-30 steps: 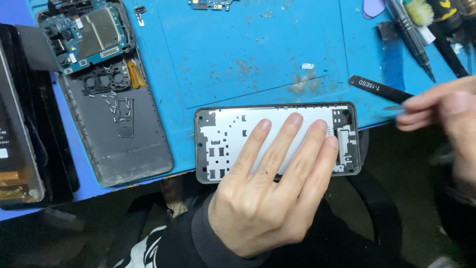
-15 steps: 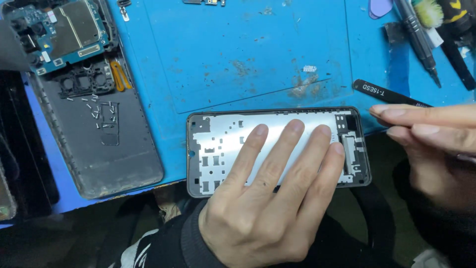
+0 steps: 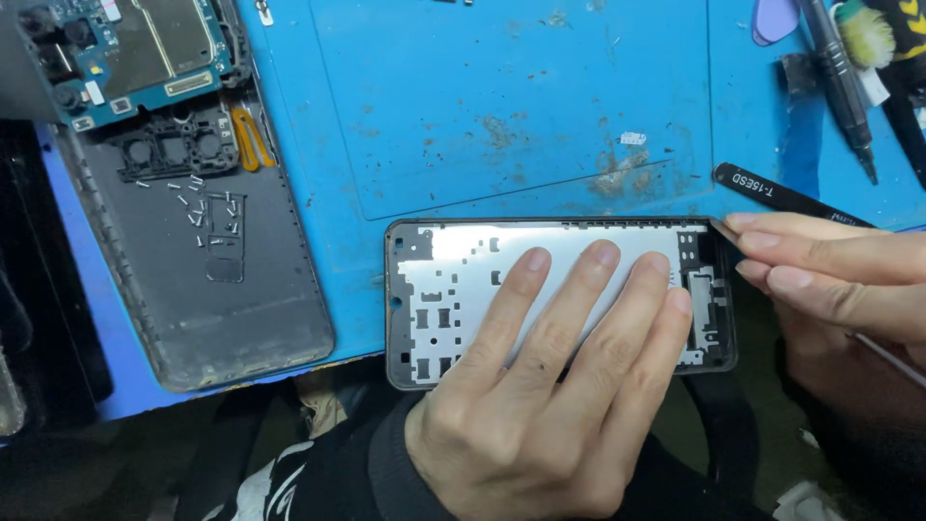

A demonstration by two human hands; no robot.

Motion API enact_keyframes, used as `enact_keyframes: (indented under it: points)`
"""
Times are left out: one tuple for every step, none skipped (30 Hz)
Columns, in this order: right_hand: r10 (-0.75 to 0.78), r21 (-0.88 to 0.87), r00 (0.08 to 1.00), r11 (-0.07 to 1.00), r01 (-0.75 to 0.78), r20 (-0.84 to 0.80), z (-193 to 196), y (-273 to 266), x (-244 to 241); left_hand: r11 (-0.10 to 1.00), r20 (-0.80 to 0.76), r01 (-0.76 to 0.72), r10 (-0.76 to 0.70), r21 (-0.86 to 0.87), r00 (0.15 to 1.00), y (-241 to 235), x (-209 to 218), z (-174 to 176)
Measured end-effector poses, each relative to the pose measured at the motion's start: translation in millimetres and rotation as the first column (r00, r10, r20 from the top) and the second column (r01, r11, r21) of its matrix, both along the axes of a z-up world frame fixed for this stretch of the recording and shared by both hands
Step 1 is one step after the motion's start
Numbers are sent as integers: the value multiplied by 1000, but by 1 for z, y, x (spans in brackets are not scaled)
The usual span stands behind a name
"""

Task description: Cleaning a smartphone frame and preparing it for reassembly using precision tools.

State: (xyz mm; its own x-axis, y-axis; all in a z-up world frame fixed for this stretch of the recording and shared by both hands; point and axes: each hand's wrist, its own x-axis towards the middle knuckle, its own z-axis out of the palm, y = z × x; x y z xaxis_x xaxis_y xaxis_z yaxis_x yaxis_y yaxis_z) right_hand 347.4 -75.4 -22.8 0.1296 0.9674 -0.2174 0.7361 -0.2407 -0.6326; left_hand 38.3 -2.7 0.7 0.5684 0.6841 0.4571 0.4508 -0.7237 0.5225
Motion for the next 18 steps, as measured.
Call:
enact_keyframes:
  points:
    - [126, -49, 992, 991, -127, -20, -1, 2, 11, 1000, -4, 2, -2, 18, 1000, 0, -1, -2]
    - [249, -97, 967, 963, -253, -47, -2, 4, 22, 999, -8, 4, -4, 36, 1000, -1, -2, -3]
    - [253, -97, 966, 962, -256, -46, -3, 8, 23, 999, -8, 1, 0, 36, 1000, 0, -4, -4]
    - [337, -39, 939, 939, -340, -74, -4, 13, 24, 998, -21, 12, -11, 63, 1000, 1, -5, -4]
    - [419, 20, 903, 908, -419, -96, -5, 16, 25, 996, -36, 24, -21, 89, 999, 1, -7, -4]
    - [422, 20, 901, 906, -422, -96, -6, 18, 19, 996, -36, 21, -18, 89, 999, 0, -7, -4]
    - [474, 36, 879, 880, -473, -55, -6, 19, 13, 996, -37, 28, -24, 89, 999, 0, -7, -4]
    - [524, 50, 852, 851, -523, -13, -7, 21, 7, 995, -38, 34, -31, 89, 999, 0, -8, -4]
    - [527, 49, 850, 849, -526, -13, -7, 15, 0, 996, -37, 30, -27, 89, 999, -1, -7, -5]
    - [273, 67, 959, 961, -268, -72, -7, 9, -8, 996, -30, 27, -25, 84, 999, -2, -7, -5]
    - [-3, 69, 991, 998, 12, -136, -8, 4, -16, 996, -25, 25, -23, 81, 999, -2, -7, -6]
    - [0, 70, 990, 997, 10, -138, -8, 10, -17, 996, -27, 22, -20, 82, 999, -1, -8, -5]
    - [110, 123, 990, 987, -99, -84, -7, 16, -18, 996, -24, 24, -22, 82, 999, -1, -8, -4]
    - [216, 169, 976, 963, -209, -25, -7, 21, -19, 996, -22, 26, -25, 82, 999, -1, -8, -4]
    - [222, 167, 975, 962, -214, -28, -9, 22, -18, 997, -25, 21, -19, 80, 1000, -3, -9, -5]
    - [309, 244, 950, 926, -289, -48, -12, 22, -17, 997, -19, 23, -22, 76, 1000, -4, -9, -6]
    - [394, 321, 917, 877, -357, -57, -14, 24, -16, 997, -9, 26, -25, 74, 1000, -4, -10, -8]
    - [399, 320, 915, 876, -362, -57, -13, 22, -16, 997, -9, 20, -19, 73, 1000, -4, -11, -9]
